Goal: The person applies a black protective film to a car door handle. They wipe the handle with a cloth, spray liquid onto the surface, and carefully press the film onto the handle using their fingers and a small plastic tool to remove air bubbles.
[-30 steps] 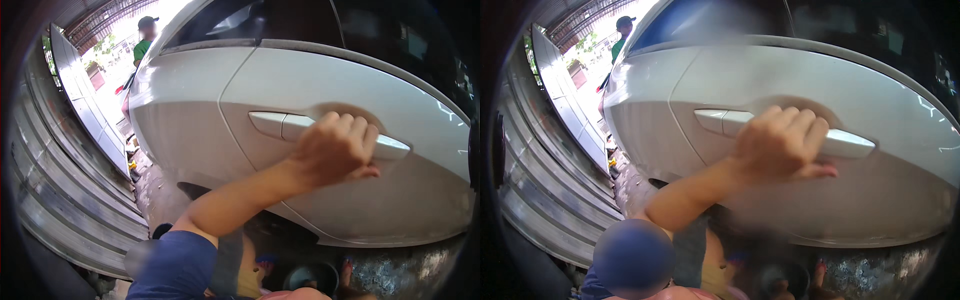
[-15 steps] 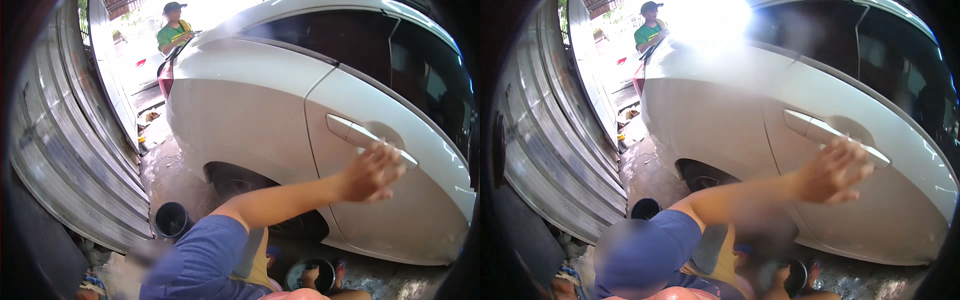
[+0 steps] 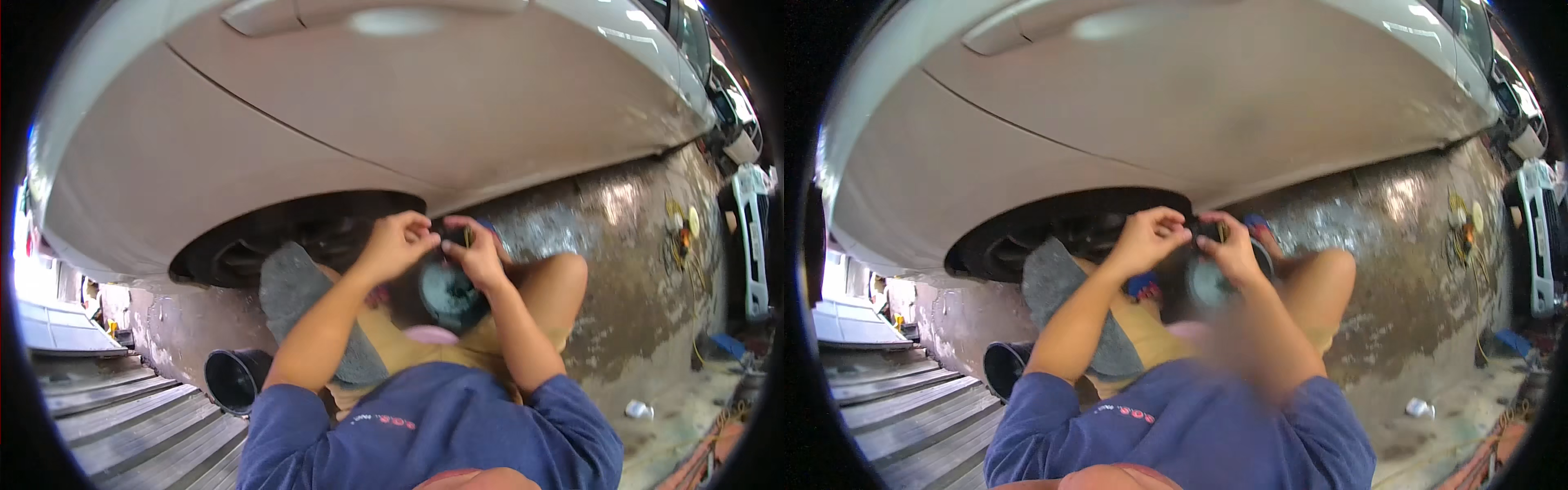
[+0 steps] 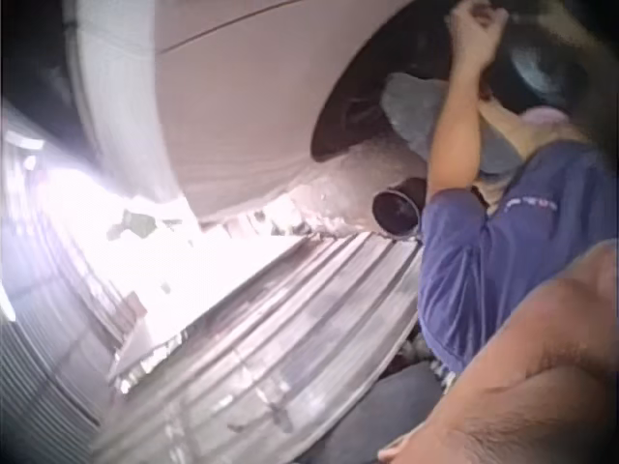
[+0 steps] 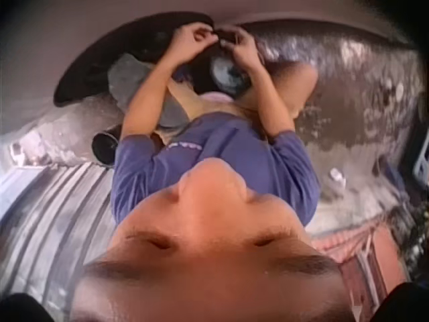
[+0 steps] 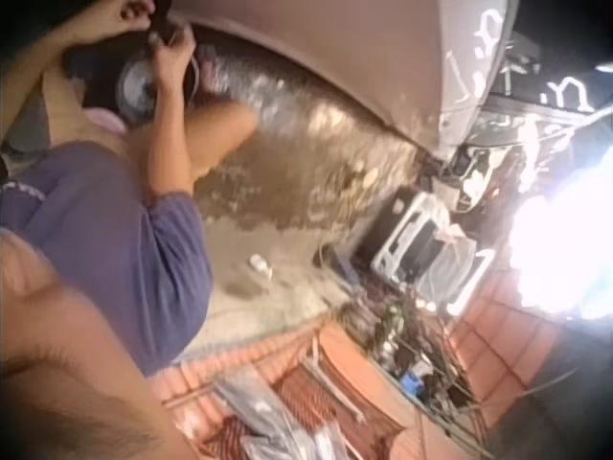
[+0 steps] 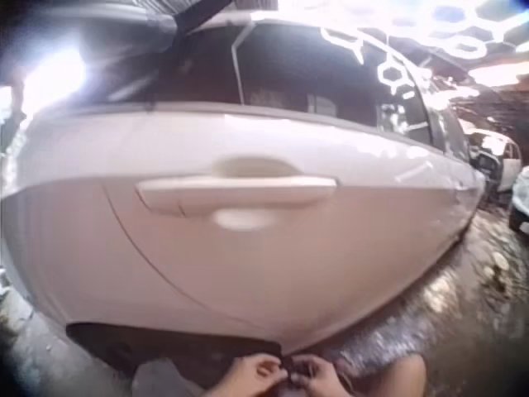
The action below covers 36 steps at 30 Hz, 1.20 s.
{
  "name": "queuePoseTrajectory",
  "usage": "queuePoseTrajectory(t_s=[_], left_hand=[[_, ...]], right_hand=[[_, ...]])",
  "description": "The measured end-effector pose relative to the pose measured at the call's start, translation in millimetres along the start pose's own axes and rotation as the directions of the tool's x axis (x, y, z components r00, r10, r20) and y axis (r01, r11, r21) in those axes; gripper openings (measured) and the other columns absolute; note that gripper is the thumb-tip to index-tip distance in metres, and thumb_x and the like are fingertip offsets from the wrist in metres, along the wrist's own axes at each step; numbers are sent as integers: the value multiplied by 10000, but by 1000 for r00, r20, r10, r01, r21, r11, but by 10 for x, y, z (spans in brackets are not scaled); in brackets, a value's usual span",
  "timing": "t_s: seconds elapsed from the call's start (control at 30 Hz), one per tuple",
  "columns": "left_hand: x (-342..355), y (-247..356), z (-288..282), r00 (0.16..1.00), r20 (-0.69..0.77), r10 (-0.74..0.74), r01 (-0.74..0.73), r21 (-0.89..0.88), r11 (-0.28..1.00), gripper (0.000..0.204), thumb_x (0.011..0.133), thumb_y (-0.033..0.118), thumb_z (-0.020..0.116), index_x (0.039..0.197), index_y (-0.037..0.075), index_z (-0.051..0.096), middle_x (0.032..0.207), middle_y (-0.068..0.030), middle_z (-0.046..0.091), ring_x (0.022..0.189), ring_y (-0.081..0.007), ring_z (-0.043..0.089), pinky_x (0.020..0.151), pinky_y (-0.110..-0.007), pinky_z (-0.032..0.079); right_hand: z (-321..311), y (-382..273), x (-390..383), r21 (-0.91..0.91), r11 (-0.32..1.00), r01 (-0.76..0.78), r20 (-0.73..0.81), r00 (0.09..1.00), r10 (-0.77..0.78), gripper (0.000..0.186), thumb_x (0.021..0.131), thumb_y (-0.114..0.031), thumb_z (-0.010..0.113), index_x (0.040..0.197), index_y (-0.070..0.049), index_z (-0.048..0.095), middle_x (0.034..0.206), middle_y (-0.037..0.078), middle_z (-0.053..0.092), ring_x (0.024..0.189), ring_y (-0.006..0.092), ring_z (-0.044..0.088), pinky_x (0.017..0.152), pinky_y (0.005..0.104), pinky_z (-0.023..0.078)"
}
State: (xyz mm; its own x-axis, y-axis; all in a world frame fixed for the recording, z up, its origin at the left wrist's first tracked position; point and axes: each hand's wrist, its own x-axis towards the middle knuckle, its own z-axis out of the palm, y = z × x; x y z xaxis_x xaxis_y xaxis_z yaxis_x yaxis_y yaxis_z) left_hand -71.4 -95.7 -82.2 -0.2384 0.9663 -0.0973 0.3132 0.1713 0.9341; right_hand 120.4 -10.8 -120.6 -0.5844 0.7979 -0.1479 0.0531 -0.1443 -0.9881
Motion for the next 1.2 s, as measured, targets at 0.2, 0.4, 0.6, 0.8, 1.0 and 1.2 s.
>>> queuePoseTrajectory(t_s=[0.2,0.4,0.6,0.8,1.0,1.2], left_hand=[[-16,154,126,996,85,-6,17,-123,992,278,899,145,828,1069,-42,713,965,-111,755,855,-125,719,778,-283,581],[9,44,67,999,40,36,-32,-106,994,175,894,125,825,965,-7,735,875,-42,738,807,-103,679,754,-277,558],[-52,-92,13,999,3,50,-49,-163,985,119,863,81,834,884,11,739,805,-37,732,747,-102,663,705,-275,541],[-72,-66,-21,999,47,-26,36,-233,972,98,859,54,826,879,14,739,788,-25,719,731,-93,654,676,-269,534],[-44,0,17,988,114,100,-96,-38,995,192,888,204,818,946,28,769,828,-59,759,759,-123,676,707,-322,548],[-68,6,39,990,-18,137,-138,-95,986,135,892,151,798,904,31,736,786,-37,735,739,-100,665,694,-298,537]], right_hand=[[41,-223,-159,165,986,5,-37,999,1,386,911,16,731,1285,-12,638,1122,78,684,967,162,688,748,313,652],[87,-83,-133,212,976,44,-53,998,-33,365,926,-104,771,1262,-7,666,1056,60,708,939,132,690,719,295,632],[-32,212,-6,96,995,11,55,998,-16,289,934,-203,799,1149,-17,747,1017,44,764,903,99,683,823,272,557],[-71,212,47,206,978,37,218,972,-82,224,918,-191,819,1053,-37,729,918,-8,700,844,94,637,745,267,525],[21,191,-73,362,902,-235,231,960,157,483,882,-187,826,1298,-67,611,1217,59,661,1107,215,657,848,409,593],[132,293,-41,390,916,-100,160,986,39,176,991,-148,699,1130,-66,630,1051,87,689,992,230,701,790,484,649]])
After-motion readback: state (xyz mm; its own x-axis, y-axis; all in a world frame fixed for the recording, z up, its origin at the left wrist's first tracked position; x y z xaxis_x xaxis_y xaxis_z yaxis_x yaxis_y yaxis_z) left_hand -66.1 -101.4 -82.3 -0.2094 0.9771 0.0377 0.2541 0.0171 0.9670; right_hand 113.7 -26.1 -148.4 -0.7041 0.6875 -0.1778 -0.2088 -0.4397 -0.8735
